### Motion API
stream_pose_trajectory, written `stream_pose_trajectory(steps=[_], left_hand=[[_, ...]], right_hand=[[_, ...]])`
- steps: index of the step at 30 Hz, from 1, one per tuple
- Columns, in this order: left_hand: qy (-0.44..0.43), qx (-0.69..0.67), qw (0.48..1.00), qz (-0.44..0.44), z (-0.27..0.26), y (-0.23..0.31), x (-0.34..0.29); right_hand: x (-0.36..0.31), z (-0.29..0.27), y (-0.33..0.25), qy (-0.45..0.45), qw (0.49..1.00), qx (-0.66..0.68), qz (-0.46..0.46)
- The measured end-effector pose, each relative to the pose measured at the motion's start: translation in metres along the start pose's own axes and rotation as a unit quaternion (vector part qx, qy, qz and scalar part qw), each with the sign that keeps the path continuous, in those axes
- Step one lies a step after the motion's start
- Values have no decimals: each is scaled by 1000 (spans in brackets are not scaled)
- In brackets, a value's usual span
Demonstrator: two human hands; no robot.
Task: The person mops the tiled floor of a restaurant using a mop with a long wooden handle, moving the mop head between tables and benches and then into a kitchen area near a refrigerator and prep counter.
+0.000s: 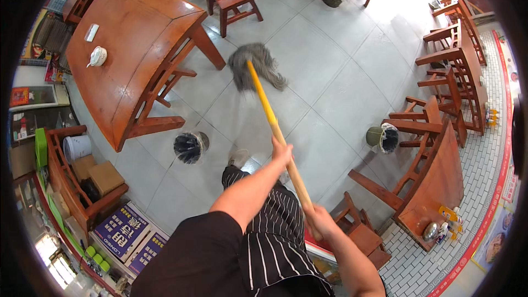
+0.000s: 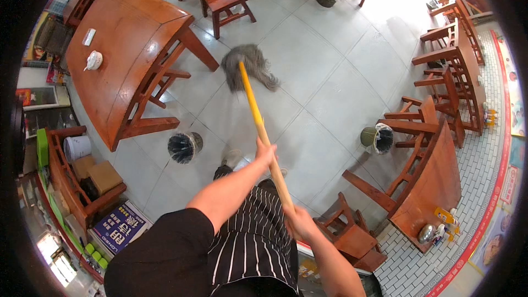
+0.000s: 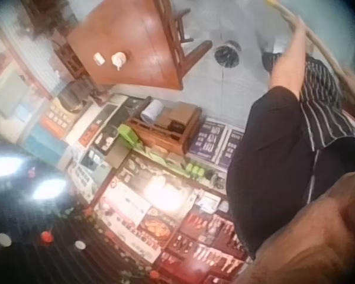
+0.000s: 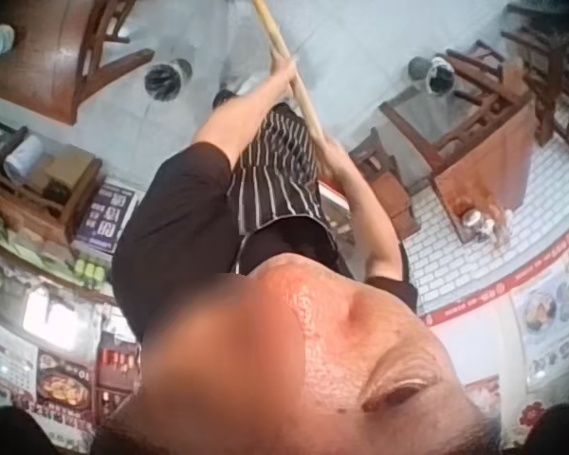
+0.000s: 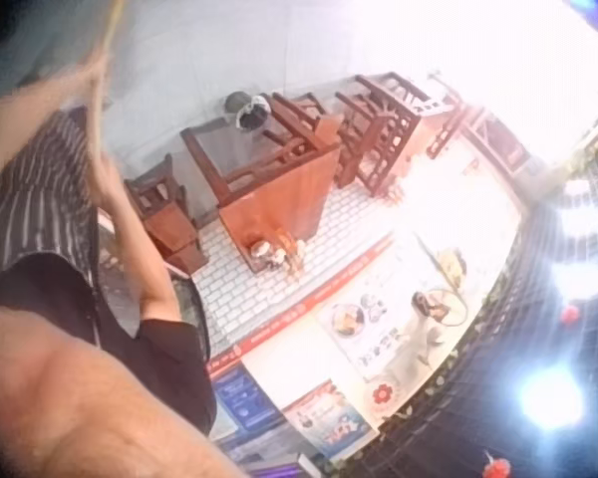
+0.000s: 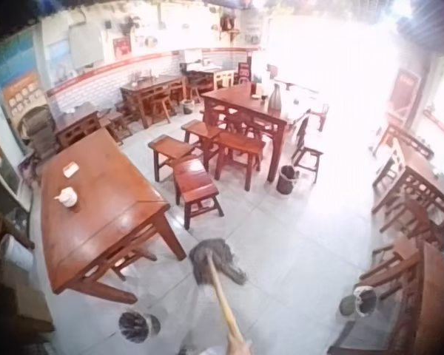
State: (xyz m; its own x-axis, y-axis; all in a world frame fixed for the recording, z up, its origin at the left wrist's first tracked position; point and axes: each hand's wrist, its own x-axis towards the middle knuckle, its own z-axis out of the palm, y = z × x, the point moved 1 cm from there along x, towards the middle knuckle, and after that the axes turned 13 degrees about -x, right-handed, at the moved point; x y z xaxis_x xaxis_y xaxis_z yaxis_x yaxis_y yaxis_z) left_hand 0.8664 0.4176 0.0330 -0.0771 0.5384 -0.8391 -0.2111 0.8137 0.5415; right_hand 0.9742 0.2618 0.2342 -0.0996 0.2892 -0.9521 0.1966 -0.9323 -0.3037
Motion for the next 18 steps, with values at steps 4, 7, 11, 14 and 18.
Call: stream_pose_trajectory(steps=[4,7,11,14,18], left_hand=[[12,110,985,133,-54,77,84],[77,156,981,86,-89,107,98],[56,311,948,25,-107,114,74],[43,334,941,-23,-124,102,54],[61,266,961,-47,-155,11,33]], right_hand=[[131,55,-130,52,985,-41,-157],[157,109,-168,68,992,-65,-84],[126,147,-109,60,993,-51,-86],[55,167,-54,33,999,-35,-15],[-55,182,42,96,982,-159,-42]])
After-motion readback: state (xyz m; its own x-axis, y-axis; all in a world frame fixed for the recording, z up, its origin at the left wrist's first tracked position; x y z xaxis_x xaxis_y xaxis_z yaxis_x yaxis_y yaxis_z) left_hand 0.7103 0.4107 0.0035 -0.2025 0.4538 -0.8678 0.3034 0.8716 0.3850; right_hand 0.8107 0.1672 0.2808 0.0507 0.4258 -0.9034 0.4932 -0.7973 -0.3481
